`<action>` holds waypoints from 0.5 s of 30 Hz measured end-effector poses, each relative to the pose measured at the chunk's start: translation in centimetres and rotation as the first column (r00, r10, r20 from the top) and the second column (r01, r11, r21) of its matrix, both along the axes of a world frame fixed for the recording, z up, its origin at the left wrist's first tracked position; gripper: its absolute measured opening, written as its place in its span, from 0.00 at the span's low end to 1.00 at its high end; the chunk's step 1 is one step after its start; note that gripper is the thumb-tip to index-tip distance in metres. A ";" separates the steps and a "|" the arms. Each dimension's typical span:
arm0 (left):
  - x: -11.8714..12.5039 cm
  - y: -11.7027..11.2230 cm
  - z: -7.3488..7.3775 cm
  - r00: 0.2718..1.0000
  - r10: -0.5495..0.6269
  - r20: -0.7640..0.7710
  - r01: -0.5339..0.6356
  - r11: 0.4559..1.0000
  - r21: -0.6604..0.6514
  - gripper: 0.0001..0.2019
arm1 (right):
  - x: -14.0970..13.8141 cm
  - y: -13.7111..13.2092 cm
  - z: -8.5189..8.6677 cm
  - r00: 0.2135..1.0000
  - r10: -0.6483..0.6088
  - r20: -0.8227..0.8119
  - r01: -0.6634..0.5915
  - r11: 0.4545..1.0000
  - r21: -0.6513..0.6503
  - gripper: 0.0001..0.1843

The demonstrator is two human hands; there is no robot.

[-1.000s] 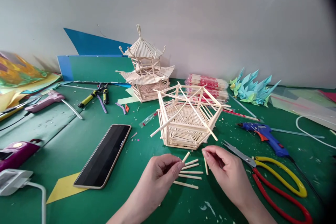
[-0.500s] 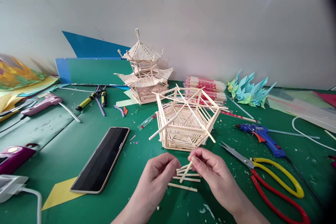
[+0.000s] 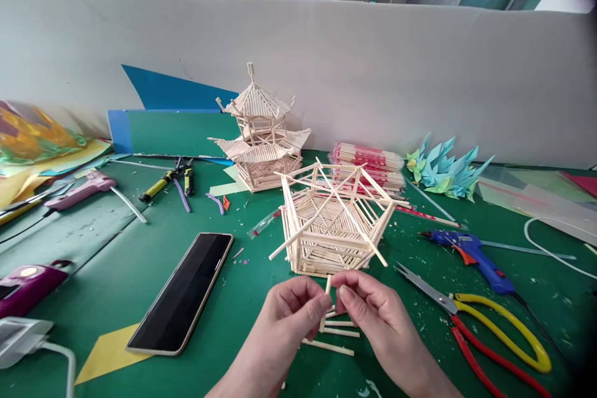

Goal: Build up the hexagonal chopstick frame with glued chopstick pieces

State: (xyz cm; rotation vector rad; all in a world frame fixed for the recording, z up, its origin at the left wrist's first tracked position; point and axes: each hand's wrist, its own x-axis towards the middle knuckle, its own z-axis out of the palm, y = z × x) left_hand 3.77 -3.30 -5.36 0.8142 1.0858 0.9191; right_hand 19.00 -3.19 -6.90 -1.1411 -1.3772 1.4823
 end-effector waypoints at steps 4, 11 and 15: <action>0.1 1.2 0.3 0.976 0.164 0.142 -0.166 0.986 -0.001 0.13 | -0.9 0.3 0.1 1.000 -0.011 -0.009 0.011 1.000 0.008 0.13; 0.1 2.4 0.5 0.943 0.230 0.242 -0.221 0.973 -0.066 0.13 | -2.4 1.0 0.2 0.995 -0.068 -0.067 0.067 0.997 -0.026 0.15; -0.1 2.7 0.7 0.939 0.214 0.267 -0.198 0.976 -0.086 0.12 | -3.5 1.4 0.1 0.982 -0.098 -0.163 0.090 0.994 -0.057 0.17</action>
